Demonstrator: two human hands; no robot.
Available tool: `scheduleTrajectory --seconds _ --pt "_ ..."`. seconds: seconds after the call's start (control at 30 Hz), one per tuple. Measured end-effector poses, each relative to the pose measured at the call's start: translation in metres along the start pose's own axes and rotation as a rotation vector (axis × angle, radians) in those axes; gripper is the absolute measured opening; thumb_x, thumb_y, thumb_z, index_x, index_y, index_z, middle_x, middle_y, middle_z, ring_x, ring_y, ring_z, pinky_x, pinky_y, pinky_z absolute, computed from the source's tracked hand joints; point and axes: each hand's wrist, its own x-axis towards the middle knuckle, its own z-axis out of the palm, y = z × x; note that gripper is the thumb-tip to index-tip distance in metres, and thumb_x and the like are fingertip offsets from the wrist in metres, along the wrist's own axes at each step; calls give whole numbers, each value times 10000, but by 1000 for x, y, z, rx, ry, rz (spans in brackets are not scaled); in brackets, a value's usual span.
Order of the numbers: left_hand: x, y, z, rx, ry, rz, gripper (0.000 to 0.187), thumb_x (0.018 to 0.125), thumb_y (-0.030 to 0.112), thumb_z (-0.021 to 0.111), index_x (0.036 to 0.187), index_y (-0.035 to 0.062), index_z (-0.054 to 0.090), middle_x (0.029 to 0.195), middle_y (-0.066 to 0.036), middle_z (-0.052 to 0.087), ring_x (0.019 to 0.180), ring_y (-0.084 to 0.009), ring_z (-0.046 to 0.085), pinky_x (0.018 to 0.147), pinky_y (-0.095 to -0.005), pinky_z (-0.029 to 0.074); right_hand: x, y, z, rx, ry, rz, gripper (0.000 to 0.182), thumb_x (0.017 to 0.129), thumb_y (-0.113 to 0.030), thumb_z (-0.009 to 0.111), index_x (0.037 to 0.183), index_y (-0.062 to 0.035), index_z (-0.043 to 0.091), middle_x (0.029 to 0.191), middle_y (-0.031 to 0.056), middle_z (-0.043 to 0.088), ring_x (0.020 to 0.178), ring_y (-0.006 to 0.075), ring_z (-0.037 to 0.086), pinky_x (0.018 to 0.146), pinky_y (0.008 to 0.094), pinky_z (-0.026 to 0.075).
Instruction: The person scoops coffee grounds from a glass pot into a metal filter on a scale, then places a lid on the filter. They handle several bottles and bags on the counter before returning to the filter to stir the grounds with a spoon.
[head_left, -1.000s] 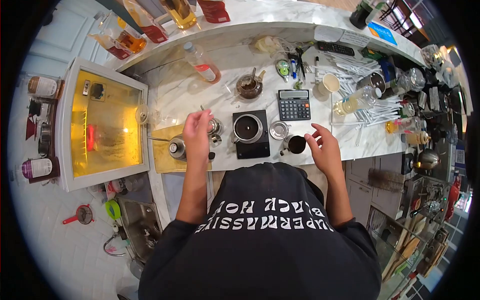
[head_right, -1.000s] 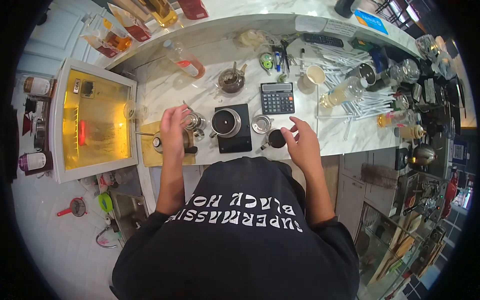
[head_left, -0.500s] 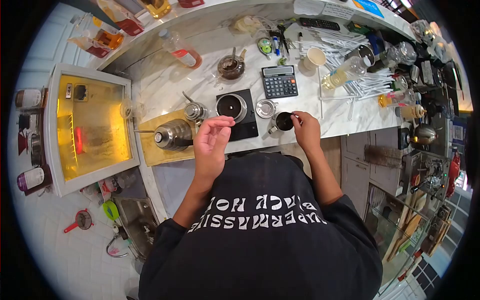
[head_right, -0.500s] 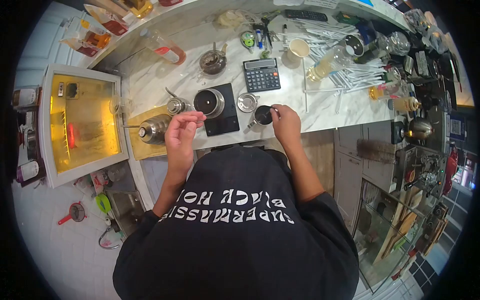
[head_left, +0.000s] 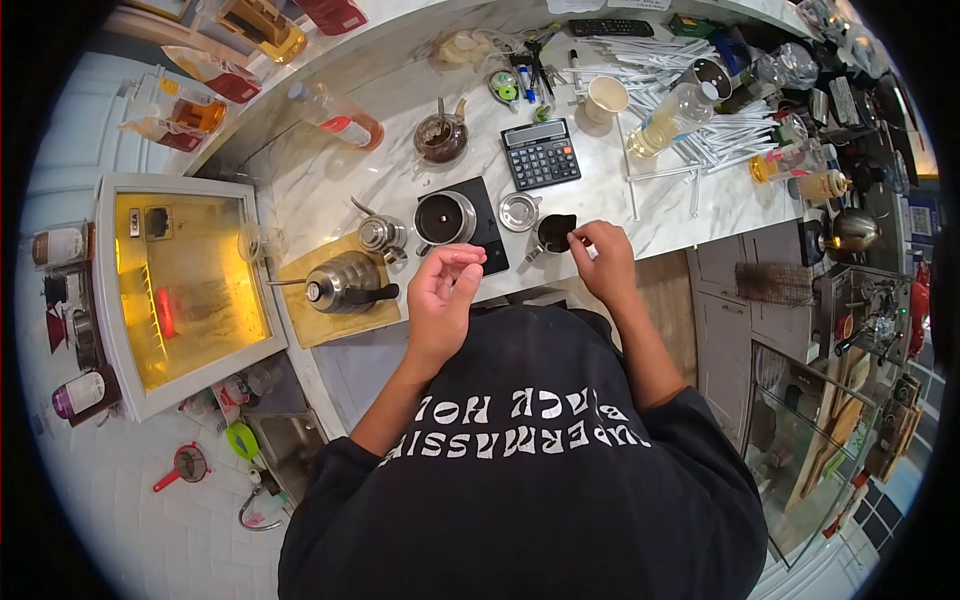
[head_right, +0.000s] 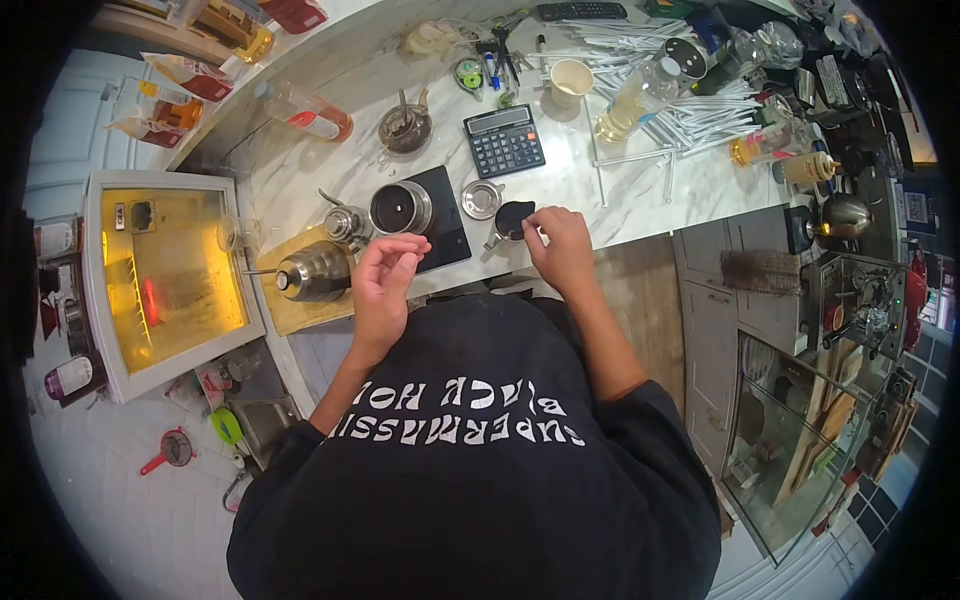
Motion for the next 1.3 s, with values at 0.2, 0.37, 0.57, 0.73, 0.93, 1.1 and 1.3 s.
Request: scheduleTrajectory --seconds 0.2,0.37,0.57,0.73,0.93,1.1,1.3 --pt "4 -1 -8 48 107 143 47 1048 34 615 1065 -8 625 1145 -108 686 1056 -146 646 962 -293 502 2 -16 -34 114 123 185 83 884 -72 740 854 -31 674 778 96 712 745 264 672 717 392 515" --pt "6 -4 -21 46 238 198 27 1048 15 605 1055 -4 622 1125 -93 683 1018 -130 632 941 -279 497 13 -34 -52 485 133 250 37 914 -14 693 888 11 684 812 79 740 762 141 690 741 298 526" --pt "9 -38 -53 134 373 253 62 1021 35 652 1068 3 628 1158 -88 654 1022 -128 625 923 -284 514 47 -81 -26 594 -45 105 71 937 -28 730 895 20 699 788 73 739 729 103 668 677 267 510" --pt "9 -57 -72 396 472 78 287 951 144 755 1186 30 634 1180 -87 640 997 -169 649 814 -316 541 69 -102 20 449 -157 -49 79 881 -29 756 883 -14 678 933 127 743 847 309 705 768 369 545" --pt "5 -55 -85 583 305 -133 336 975 252 752 1211 33 656 1179 -86 681 976 -164 664 785 -318 540 89 -103 48 283 -239 -335 99 896 1 749 893 1 650 971 132 752 876 324 711 783 376 545" --pt "14 -53 -87 511 278 -201 291 996 258 735 1153 19 680 992 -67 736 859 -166 681 784 -317 542 97 -101 62 244 -249 -444 99 886 -15 734 897 -33 637 983 105 728 874 323 672 824 421 503" --pt "17 -65 -85 407 244 -195 257 1016 247 717 1101 5 690 903 -40 710 815 -102 630 774 -289 529 97 -101 47 150 -301 -434 84 893 -2 713 927 -18 638 965 117 693 879 333 657 833 423 487"
